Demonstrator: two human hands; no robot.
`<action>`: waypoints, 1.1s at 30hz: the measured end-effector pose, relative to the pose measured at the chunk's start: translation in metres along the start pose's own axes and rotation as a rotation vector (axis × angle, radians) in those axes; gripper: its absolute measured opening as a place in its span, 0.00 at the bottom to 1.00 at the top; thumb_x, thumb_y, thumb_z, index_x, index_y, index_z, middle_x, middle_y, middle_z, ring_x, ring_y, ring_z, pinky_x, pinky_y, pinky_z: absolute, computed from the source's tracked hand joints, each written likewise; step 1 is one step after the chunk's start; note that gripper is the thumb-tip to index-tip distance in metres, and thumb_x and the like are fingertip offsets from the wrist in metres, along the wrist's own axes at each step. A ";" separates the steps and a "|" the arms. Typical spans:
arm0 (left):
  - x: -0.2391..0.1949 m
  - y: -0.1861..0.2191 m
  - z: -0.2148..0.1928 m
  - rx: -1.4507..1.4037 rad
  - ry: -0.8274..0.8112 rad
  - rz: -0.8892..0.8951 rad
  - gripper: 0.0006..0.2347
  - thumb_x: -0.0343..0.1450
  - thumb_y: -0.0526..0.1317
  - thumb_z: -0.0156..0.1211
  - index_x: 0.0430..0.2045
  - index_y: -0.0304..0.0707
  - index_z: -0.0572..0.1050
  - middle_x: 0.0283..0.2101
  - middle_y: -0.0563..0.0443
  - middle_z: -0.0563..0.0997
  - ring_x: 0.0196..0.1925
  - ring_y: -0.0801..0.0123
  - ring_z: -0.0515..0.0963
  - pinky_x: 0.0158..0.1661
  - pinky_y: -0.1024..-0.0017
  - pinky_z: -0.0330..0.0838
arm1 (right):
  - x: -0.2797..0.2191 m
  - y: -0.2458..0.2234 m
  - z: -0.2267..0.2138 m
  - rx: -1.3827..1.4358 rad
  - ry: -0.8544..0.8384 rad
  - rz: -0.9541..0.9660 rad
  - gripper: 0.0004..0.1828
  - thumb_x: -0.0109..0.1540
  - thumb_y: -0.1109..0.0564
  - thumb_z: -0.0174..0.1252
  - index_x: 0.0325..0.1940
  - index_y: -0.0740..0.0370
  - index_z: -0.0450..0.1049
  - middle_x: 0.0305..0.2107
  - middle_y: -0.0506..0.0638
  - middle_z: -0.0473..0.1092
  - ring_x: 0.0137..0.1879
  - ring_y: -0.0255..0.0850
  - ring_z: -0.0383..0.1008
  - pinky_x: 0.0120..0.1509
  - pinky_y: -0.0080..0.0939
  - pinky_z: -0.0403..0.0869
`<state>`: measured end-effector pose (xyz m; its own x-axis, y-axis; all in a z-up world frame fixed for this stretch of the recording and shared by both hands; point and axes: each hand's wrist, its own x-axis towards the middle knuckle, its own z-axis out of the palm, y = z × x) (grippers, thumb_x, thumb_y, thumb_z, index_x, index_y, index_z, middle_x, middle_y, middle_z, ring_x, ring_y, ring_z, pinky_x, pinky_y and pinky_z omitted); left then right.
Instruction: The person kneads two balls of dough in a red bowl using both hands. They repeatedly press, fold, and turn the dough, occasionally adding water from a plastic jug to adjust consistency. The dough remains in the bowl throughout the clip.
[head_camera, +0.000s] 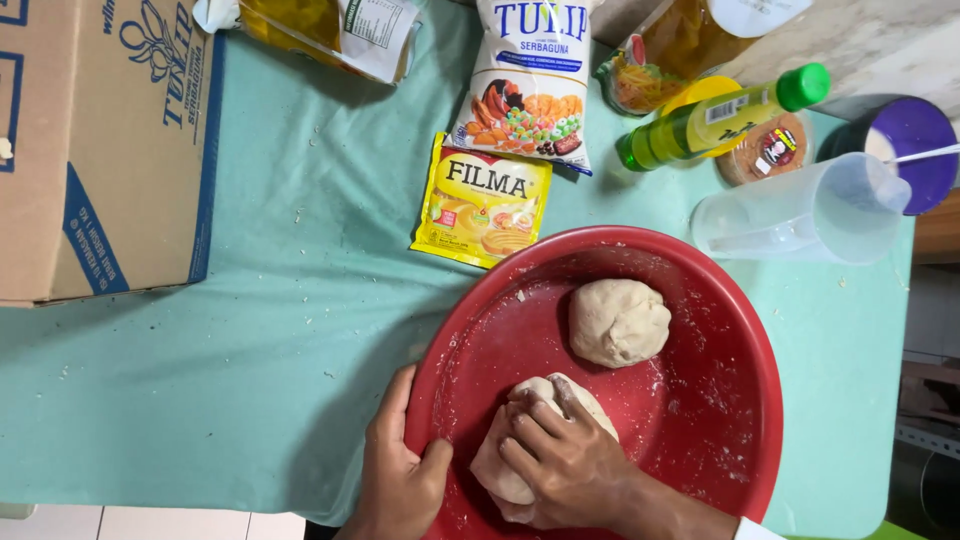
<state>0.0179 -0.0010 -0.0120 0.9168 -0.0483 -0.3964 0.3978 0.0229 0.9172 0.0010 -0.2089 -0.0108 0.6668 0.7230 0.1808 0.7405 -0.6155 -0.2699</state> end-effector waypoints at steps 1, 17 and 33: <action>0.001 -0.001 0.000 0.018 0.003 0.069 0.26 0.57 0.27 0.45 0.51 0.34 0.73 0.45 0.46 0.84 0.45 0.64 0.84 0.49 0.69 0.81 | 0.006 0.002 0.004 -0.019 -0.008 0.002 0.25 0.53 0.37 0.70 0.30 0.59 0.72 0.26 0.51 0.67 0.34 0.50 0.69 0.53 0.66 0.73; -0.009 0.023 -0.008 0.452 0.047 0.388 0.32 0.62 0.27 0.53 0.66 0.24 0.59 0.62 0.22 0.67 0.64 0.26 0.67 0.59 0.33 0.63 | -0.009 0.047 0.040 0.563 0.442 1.062 0.26 0.46 0.42 0.78 0.43 0.50 0.81 0.32 0.51 0.75 0.40 0.44 0.79 0.41 0.44 0.76; -0.014 0.052 0.090 1.512 -1.013 0.711 0.30 0.55 0.50 0.79 0.46 0.41 0.70 0.45 0.48 0.77 0.38 0.49 0.81 0.33 0.49 0.76 | -0.147 -0.008 -0.070 -0.214 0.419 1.107 0.28 0.60 0.48 0.64 0.64 0.57 0.72 0.59 0.56 0.69 0.66 0.56 0.66 0.66 0.59 0.65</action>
<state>0.0229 -0.0891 0.0449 0.2956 -0.8932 -0.3389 -0.8328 -0.4147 0.3668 -0.0973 -0.3320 0.0312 0.8963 -0.3638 0.2537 -0.2780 -0.9065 -0.3177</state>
